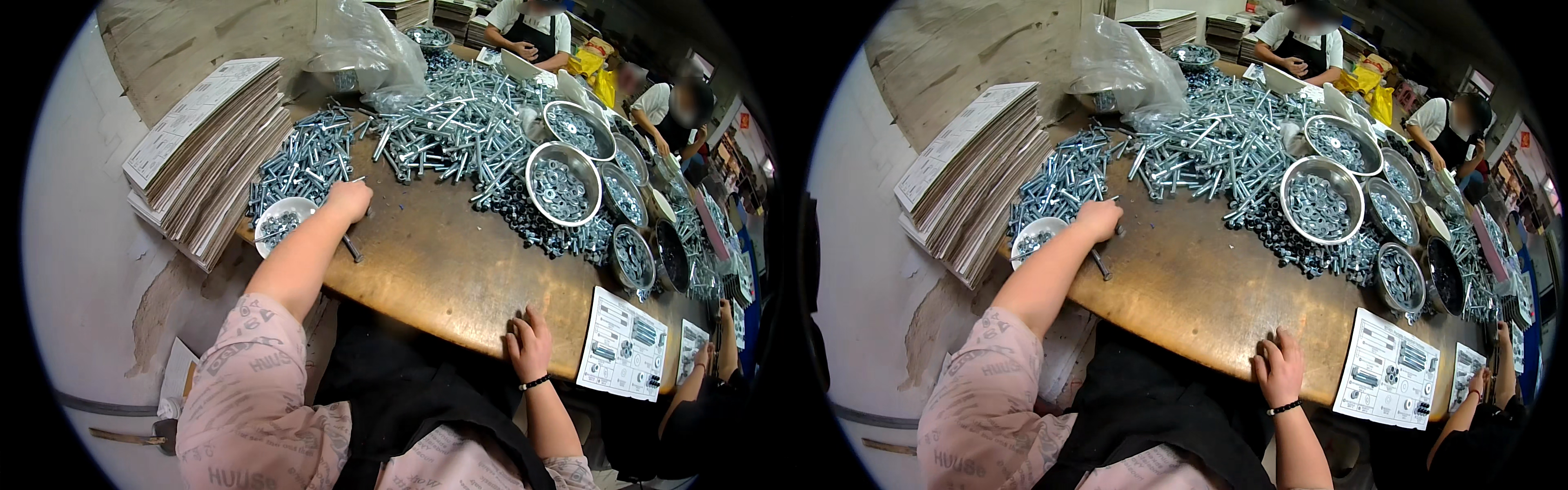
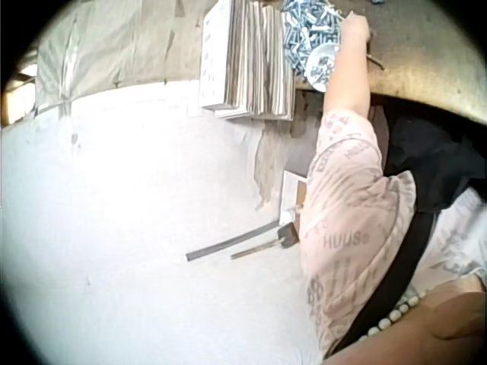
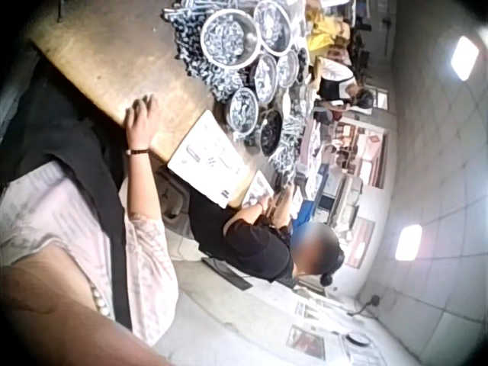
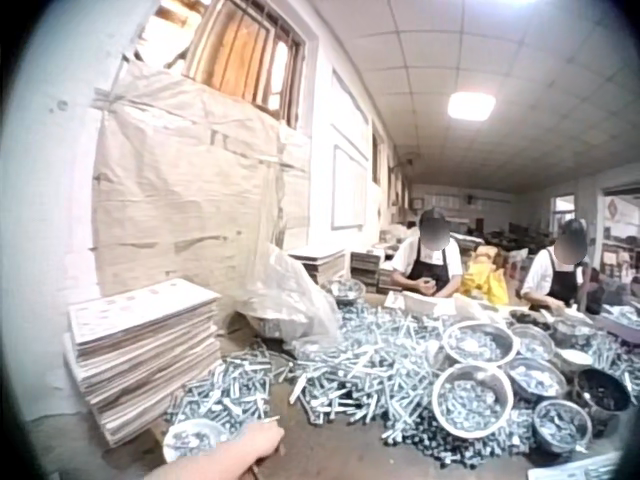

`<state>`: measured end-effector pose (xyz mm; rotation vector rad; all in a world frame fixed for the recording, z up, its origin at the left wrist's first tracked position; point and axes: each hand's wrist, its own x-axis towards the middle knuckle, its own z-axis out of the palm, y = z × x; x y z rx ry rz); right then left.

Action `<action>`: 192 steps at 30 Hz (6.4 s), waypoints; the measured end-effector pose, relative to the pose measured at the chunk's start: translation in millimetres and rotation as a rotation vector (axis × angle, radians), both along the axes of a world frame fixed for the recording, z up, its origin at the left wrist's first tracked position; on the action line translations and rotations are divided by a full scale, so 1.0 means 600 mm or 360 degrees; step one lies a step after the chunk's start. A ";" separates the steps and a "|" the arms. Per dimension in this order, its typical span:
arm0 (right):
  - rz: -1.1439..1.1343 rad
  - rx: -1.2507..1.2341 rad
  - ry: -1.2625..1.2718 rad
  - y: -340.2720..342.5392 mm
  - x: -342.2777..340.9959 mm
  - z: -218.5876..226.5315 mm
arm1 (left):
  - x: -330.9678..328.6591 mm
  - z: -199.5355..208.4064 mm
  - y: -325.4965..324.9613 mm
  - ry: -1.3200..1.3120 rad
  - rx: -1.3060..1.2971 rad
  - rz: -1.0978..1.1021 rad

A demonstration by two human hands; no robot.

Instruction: The person sorts metal fasteners such as bolts, nuts, and washers from piles and bowls on a table and arranges them on a printed layout sheet. The person repeatedly picks items from the table and places them into designated spots on the sheet, occasionally adjusting the sheet or moving bowls.

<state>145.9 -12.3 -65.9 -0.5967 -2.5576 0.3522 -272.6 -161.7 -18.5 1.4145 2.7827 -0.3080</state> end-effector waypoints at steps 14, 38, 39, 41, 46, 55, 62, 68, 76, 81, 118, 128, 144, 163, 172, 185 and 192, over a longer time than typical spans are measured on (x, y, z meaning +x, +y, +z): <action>0.0022 -0.0033 0.0082 0.003 0.002 0.001 | 0.025 -0.068 0.133 -0.0477 0.1027 0.1088; 0.0074 -0.0095 0.0180 -0.003 0.003 0.008 | 0.132 -0.088 0.076 -0.0486 0.0488 -0.0467; 0.0077 -0.0095 0.0189 -0.003 0.003 0.008 | 0.139 -0.087 0.073 -0.0556 0.0497 -0.0565; 0.0072 -0.0088 0.0198 -0.002 0.001 0.011 | 0.137 -0.085 0.084 -0.0634 0.0566 -0.0663; 0.0077 -0.0066 0.0194 -0.004 -0.003 0.016 | 0.085 -0.076 0.142 -0.0509 0.0730 -0.0223; 0.0096 -0.0145 0.0179 -0.001 0.003 0.013 | 0.161 -0.081 0.118 -0.0596 0.0457 -0.1197; 0.0415 -0.0287 0.0115 0.031 -0.106 0.050 | 0.174 -0.054 -0.001 -0.1241 0.0876 -0.0930; 0.0193 -0.0165 -0.0251 0.138 -0.284 -0.021 | 0.235 -0.031 -0.114 -0.2302 0.2095 0.0022; 0.0776 0.0116 -0.0458 0.003 -0.377 -0.021 | 0.329 -0.137 -0.233 -0.3052 0.2310 0.1333; 0.1276 -0.0139 -0.0347 -0.075 -0.372 -0.009 | 0.323 -0.158 -0.211 -0.3372 0.2449 0.1667; 0.0595 -0.1779 0.0172 -0.130 -0.200 0.037 | 0.092 -0.372 -0.340 -0.2795 0.3112 0.2137; 0.0727 -0.1396 -0.0079 -0.150 -0.186 0.062 | 0.157 -0.410 -0.355 -0.2107 0.2293 0.1959; 0.0629 -0.0015 -0.0280 -0.040 -0.131 0.079 | 0.264 -0.070 -0.248 -0.0143 0.1926 -0.0090; 0.0823 -0.0155 -0.0556 0.067 -0.104 0.049 | 0.240 -0.053 -0.051 -0.0501 0.0712 -0.0405; 0.0898 -0.0337 -0.0581 0.083 -0.101 0.045 | 0.247 -0.041 -0.030 -0.0410 0.0626 -0.0384; 0.0869 -0.0251 -0.0567 0.071 -0.109 0.053 | 0.242 -0.040 -0.046 -0.0380 0.0590 -0.0346; 0.0792 -0.0163 -0.0667 0.061 -0.109 0.041 | 0.225 -0.046 -0.054 -0.0641 0.0812 -0.0388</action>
